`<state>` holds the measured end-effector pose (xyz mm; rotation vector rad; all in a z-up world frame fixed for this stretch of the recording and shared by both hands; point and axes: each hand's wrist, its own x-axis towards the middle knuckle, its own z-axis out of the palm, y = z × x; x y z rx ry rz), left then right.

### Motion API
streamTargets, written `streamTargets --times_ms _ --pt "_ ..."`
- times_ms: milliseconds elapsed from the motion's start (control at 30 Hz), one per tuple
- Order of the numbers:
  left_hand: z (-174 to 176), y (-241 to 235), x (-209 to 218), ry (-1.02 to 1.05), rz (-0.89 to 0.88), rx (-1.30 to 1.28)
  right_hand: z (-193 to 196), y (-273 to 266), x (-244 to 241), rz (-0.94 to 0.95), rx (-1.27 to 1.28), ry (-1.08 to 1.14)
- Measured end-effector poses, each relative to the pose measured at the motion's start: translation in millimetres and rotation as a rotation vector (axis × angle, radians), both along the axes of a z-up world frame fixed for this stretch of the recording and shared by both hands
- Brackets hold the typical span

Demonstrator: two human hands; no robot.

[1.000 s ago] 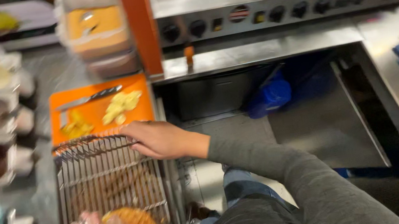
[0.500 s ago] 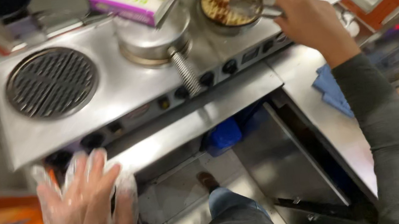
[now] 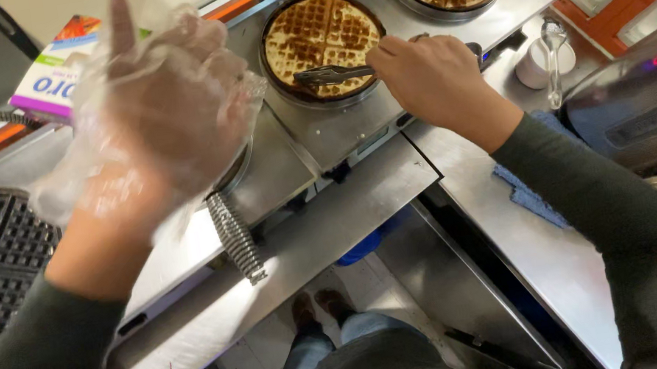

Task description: The person prepares waffles by slicing bananas, removing cooked waffles from irons with tongs, spreading toppings like cream and chocolate sauce, and folding them into paper sleeves.

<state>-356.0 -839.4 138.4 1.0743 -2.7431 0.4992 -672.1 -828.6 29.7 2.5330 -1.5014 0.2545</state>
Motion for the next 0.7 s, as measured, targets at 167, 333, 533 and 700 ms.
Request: streamTargets --times_ms 167,333,533,700 --pt "-29 -72 -43 -0.241 0.077 0.392 -1 -1 -14 -0.152 -0.002 -0.346" --pt "-79 -131 -100 -0.267 -0.015 0.356 -6 -18 -30 -0.219 0.095 -0.521" --pt "-121 -172 -127 -0.311 -0.027 0.211 1 0 -39 -0.358 0.335 -0.547" --pt "-86 -172 -121 -0.384 -0.1 0.23 -17 -1 -11 -0.298 0.25 -0.519"
